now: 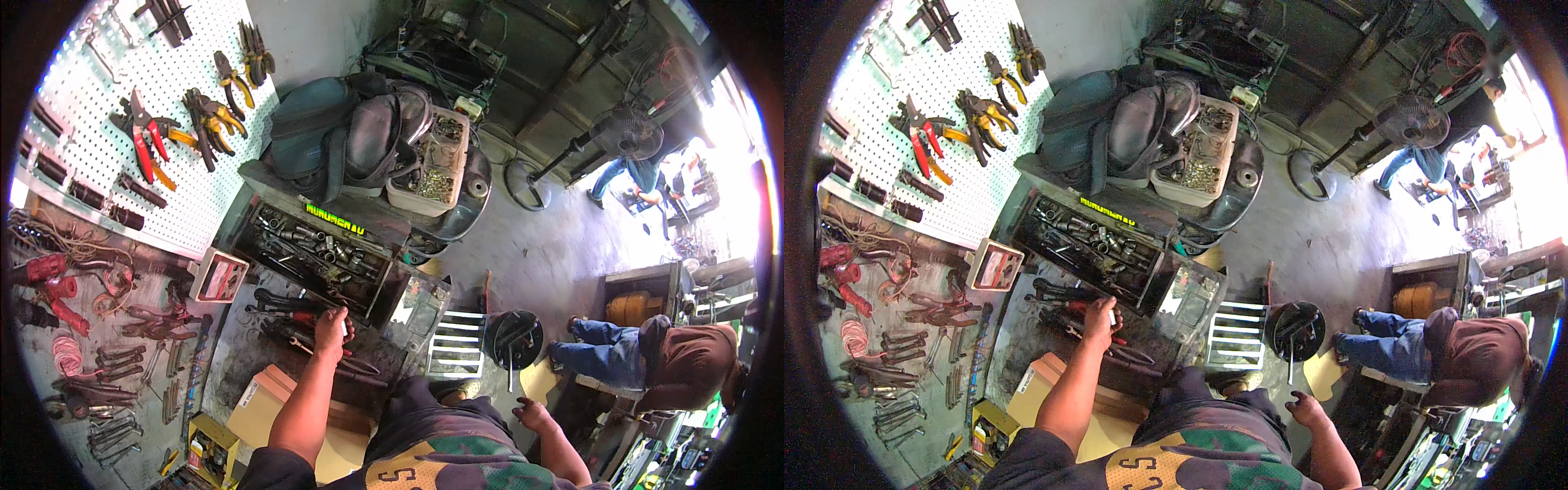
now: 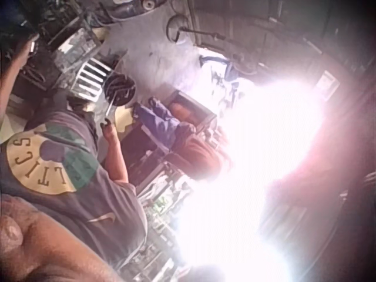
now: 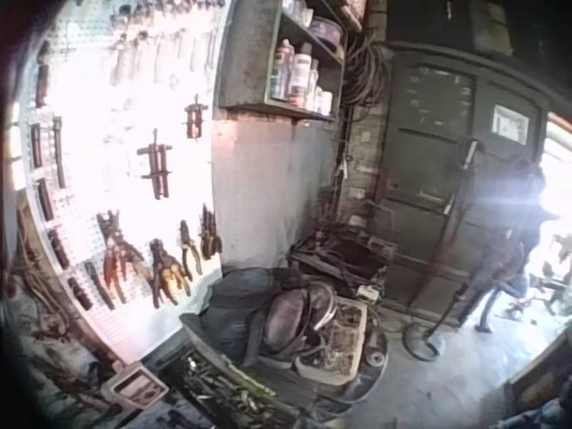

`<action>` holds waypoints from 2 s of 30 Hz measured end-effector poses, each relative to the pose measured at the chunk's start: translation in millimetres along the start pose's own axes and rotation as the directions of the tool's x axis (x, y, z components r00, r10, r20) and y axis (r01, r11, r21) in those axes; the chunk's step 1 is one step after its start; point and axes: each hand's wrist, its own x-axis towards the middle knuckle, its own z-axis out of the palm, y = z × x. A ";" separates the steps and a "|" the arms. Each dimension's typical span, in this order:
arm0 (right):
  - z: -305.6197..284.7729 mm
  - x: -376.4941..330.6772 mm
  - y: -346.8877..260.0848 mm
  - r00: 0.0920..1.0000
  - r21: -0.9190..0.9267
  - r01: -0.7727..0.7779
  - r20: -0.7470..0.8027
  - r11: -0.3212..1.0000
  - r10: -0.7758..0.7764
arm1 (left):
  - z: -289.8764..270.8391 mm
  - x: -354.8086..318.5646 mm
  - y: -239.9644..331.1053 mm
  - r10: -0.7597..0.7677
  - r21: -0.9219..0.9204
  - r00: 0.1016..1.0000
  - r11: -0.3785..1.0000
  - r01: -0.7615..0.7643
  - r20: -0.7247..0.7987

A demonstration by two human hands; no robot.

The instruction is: The person uses a hammer and metal punch to press a bearing into a gear-like component on a workbench. They repeatedly strike the punch, rotate the part, and wipe it with a cloth. A coworker works on a separate component nearby.

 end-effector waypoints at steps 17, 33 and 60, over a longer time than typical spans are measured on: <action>13.8 -21.6 -1.8 0.998 0.079 -0.054 0.039 0.995 0.051 | 4.0 -24.4 -76.8 -0.054 0.246 0.993 0.969 0.027 0.103; 21.1 -24.1 1.4 0.996 0.083 -0.084 0.047 0.993 0.081 | 77.5 111.6 11.4 0.580 0.562 0.815 0.667 -0.488 0.020; 6.6 -34.0 -12.2 0.994 0.060 -0.089 0.066 0.994 0.085 | 40.9 165.0 7.7 0.205 0.963 0.941 -0.062 -0.264 0.271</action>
